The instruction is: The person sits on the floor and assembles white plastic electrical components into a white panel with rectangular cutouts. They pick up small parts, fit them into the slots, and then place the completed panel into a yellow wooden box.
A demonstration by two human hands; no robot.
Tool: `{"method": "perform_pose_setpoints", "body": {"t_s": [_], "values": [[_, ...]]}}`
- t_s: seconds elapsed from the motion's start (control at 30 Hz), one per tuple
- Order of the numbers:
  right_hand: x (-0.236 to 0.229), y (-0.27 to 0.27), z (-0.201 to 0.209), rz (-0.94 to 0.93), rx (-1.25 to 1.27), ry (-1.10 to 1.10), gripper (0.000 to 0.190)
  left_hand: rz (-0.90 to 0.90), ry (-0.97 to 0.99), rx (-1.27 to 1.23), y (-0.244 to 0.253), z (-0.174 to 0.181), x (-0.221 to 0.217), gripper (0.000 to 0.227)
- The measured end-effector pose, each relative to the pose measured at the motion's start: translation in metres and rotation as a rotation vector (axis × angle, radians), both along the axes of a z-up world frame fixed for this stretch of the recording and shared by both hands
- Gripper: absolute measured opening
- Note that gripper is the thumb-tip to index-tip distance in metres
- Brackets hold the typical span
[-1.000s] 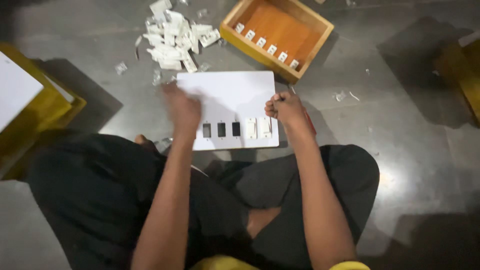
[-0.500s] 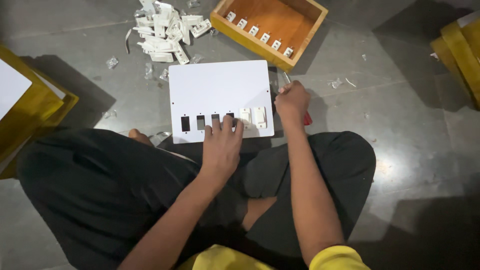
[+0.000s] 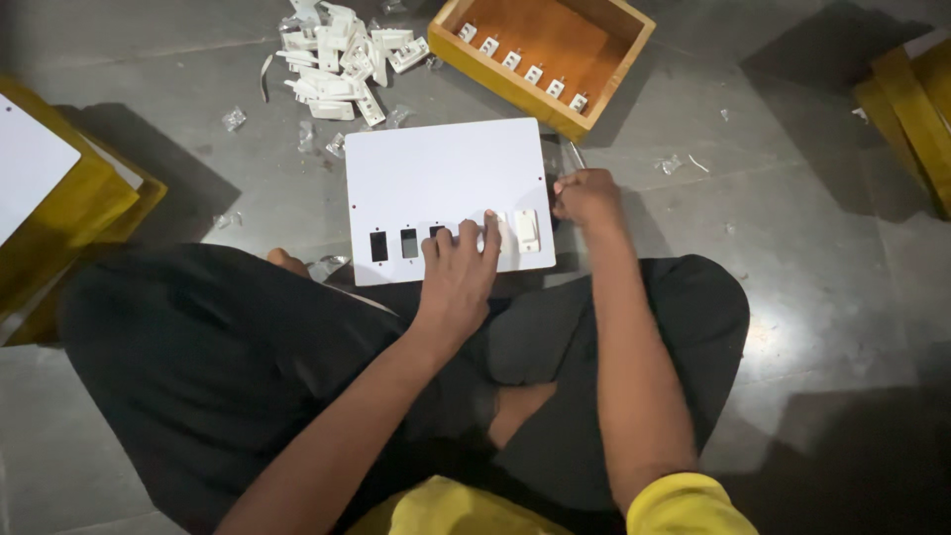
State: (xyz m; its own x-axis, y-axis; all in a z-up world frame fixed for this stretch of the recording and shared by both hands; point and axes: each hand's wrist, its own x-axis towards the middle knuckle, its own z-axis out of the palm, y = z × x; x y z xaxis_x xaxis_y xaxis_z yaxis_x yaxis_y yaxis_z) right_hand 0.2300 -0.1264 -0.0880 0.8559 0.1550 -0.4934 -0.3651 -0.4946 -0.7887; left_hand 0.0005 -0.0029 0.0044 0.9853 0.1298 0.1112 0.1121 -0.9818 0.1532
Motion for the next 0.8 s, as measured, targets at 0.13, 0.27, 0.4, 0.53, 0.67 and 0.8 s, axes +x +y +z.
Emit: {"method": "perform_pose_setpoints", "body": {"t_s": [0.13, 0.27, 0.4, 0.53, 0.67, 0.8], "values": [[0.010, -0.011, -0.001, -0.018, 0.172, 0.052, 0.021, 0.074, -0.005, -0.051, 0.001, 0.011, 0.006, 0.083], [0.015, -0.016, -0.006, 0.021, 0.193, 0.108, 0.011, 0.106, -0.114, -0.089, 0.006, 0.027, 0.008, 0.081], [0.021, -0.015, -0.018, 0.002, 0.461, 0.096, 0.014, 0.210, -0.150, -0.280, 0.011, 0.047, 0.010, 0.087], [0.007, 0.001, -0.028, -0.057, 0.761, 0.300, 0.034, 0.243, -0.203, -0.399, 0.018, 0.066, 0.022, 0.094], [-0.017, 0.006, -0.018, -0.137, 0.955, 0.328, 0.041, 0.229, -0.208, -0.323, 0.014, 0.078, 0.036, 0.094], [-0.023, 0.006, -0.003, -0.246, 1.043, 0.370, 0.040, 0.070, -0.243, -0.288, 0.013, 0.074, 0.044, 0.093]]}}
